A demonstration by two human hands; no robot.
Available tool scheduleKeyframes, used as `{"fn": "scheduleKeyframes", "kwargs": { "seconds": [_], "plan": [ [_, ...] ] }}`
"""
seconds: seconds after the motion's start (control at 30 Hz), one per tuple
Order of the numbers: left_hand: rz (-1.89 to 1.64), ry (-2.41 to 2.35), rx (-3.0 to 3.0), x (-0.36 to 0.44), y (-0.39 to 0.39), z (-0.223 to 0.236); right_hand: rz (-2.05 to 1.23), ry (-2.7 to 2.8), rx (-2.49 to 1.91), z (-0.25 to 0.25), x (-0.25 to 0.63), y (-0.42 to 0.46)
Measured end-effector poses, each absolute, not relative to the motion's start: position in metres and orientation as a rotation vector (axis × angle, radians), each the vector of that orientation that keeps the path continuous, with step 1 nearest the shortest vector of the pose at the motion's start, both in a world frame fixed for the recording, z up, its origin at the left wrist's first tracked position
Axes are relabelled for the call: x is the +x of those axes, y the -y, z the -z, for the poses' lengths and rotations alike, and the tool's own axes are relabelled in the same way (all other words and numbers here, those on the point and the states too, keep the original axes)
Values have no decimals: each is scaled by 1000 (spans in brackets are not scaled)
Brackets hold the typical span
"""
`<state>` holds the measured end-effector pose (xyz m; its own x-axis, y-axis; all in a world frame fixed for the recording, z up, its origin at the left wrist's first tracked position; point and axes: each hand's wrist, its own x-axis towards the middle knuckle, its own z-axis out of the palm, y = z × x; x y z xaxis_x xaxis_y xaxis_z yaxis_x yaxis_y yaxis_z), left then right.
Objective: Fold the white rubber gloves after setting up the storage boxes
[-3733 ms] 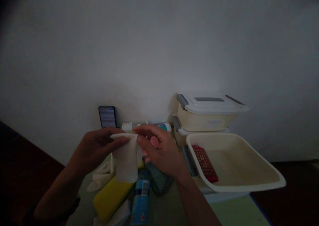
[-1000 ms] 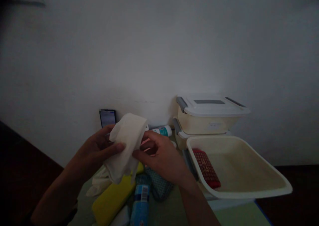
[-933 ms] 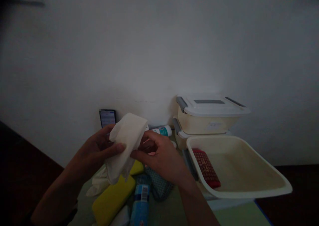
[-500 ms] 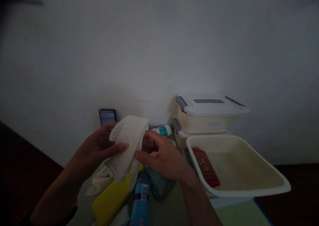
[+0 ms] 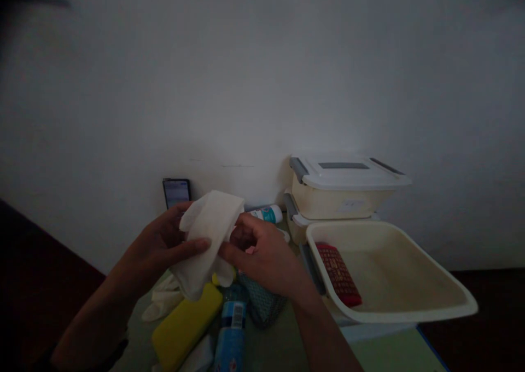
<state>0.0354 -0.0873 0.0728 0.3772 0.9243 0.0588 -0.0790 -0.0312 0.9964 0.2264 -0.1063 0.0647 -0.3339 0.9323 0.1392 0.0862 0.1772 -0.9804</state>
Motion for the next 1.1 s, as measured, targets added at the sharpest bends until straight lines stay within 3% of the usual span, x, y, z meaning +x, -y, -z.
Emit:
{"fn": "scheduleKeyframes", "kwargs": {
  "seconds": [0.23,0.63,1.1],
  "plan": [
    [-974,-850,1346,35,85,-71,-1430,1549,-890,-65,229,109],
    [-1054,-857,1371,39,87,-71,-1426,1586,-878,-68,232,107],
    [-1084,-592,1429,35,86,-67,-1126,1510,-938,-67,228,107]
  ]
}}
